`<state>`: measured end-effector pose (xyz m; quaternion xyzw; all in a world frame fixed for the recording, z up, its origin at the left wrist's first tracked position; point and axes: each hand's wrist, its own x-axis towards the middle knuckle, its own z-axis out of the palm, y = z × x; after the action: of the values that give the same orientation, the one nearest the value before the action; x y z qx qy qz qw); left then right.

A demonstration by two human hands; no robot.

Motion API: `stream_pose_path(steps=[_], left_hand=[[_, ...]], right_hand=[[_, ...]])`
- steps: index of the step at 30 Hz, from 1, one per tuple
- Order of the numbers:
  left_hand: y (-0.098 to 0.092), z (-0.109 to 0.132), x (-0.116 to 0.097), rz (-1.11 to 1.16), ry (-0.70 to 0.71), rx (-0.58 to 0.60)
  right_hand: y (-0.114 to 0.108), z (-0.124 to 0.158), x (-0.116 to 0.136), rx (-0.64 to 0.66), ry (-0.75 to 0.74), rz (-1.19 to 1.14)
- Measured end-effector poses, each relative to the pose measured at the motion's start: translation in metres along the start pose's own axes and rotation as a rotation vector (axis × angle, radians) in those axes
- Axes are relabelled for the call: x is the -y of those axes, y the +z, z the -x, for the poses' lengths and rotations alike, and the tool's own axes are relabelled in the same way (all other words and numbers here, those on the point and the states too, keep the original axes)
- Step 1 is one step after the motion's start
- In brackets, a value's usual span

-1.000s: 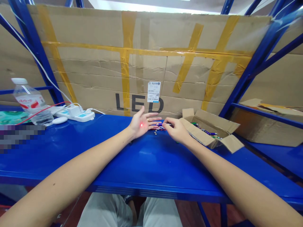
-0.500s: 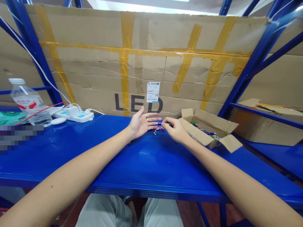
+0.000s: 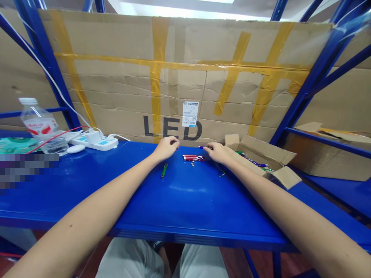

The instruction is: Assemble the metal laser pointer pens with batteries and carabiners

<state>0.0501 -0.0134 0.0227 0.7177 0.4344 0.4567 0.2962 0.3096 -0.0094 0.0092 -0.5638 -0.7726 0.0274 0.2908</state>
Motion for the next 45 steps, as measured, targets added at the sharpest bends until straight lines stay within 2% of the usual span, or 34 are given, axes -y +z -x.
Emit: stream_pose_path(steps=[4, 8, 11, 23, 29, 33, 45], left_hand=[[-0.015, -0.003, 0.019, -0.193, 0.066, 0.000], [-0.018, -0.006, 0.032, -0.180, 0.046, 0.031], [-0.018, -0.007, 0.035, -0.159, 0.053, 0.047], [-0.020, -0.005, 0.030, -0.495, 0.105, 0.094], [-0.020, -0.001, 0.026, -0.622, 0.099, 0.149], [-0.020, -0.001, 0.021, -0.725, 0.069, 0.206], [-0.020, 0.000, 0.018, -0.785, 0.066, 0.225]], right_hand=[[0.018, -0.026, -0.007, 0.113, 0.068, 0.009], [0.033, -0.041, 0.001, 0.179, 0.033, -0.048], [0.036, -0.047, 0.008, 0.238, -0.002, -0.080], [0.037, -0.045, 0.018, 0.344, -0.065, -0.124], [0.043, -0.048, 0.012, 0.264, -0.136, -0.108], [0.044, -0.048, 0.011, 0.290, -0.116, -0.096], [0.042, -0.047, 0.014, 0.312, -0.116, -0.075]])
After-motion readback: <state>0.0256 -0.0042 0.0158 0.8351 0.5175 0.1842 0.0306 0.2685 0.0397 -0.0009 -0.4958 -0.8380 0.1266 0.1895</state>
